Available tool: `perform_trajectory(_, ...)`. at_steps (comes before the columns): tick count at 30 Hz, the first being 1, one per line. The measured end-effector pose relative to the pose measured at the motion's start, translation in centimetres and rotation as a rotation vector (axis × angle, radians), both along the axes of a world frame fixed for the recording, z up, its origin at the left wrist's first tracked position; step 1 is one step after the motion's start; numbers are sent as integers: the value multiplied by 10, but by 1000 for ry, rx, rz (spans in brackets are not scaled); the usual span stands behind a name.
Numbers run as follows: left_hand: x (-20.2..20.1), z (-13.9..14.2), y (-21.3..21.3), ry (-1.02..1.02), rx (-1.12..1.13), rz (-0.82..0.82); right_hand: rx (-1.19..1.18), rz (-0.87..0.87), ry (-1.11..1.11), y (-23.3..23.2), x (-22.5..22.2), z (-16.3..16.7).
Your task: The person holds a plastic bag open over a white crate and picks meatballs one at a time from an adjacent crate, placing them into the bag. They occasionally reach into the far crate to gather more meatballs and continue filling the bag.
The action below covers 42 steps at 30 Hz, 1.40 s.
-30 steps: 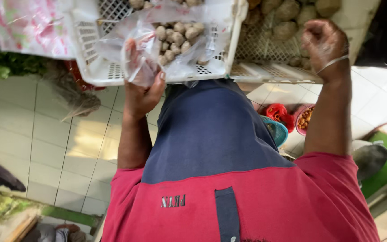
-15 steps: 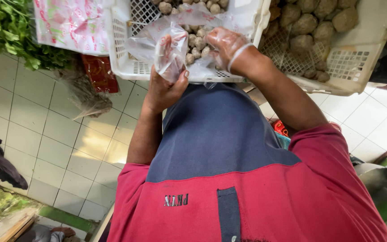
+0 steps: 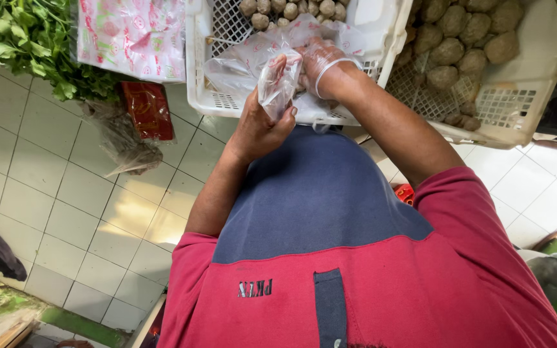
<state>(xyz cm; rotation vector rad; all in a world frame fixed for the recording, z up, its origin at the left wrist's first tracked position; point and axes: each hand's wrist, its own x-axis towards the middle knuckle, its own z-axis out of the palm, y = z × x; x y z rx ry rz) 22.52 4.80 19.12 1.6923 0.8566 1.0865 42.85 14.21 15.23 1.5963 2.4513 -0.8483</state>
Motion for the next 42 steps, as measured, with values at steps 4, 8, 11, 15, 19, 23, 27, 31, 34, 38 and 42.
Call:
perform_trajectory(4,0,4,1,-26,-50,-19,145,57,-24,3,2,-20)
perform_trajectory(8,1,5,2,-13,-167,-5,225,104,24,6,8,-44)
perform_trajectory(11,1,6,2,17,58,21,298,180,-1,7,10,-50)
perform_trajectory(15,1,5,2,-28,-10,11,132,48,39,9,8,-36)
perform_trajectory(19,2,3,1,-60,-139,8,116,-126,137,15,5,-19)
perform_trajectory(23,3,2,3,-61,-99,8,51,-124,67,25,3,-30)
perform_trajectory(27,1,3,3,16,48,43,177,2,136,33,-2,-64)
perform_trajectory(31,2,3,-4,-11,5,41,460,52,97,25,-11,-89)
perform_trajectory(34,5,3,-10,-121,-168,33,276,-41,92,17,-19,-87)
perform_trajectory(38,9,5,-12,-250,-190,-24,297,-79,170,14,-21,-77)
perform_trajectory(42,9,8,-11,-224,-207,-8,239,-104,243,19,-17,-70)
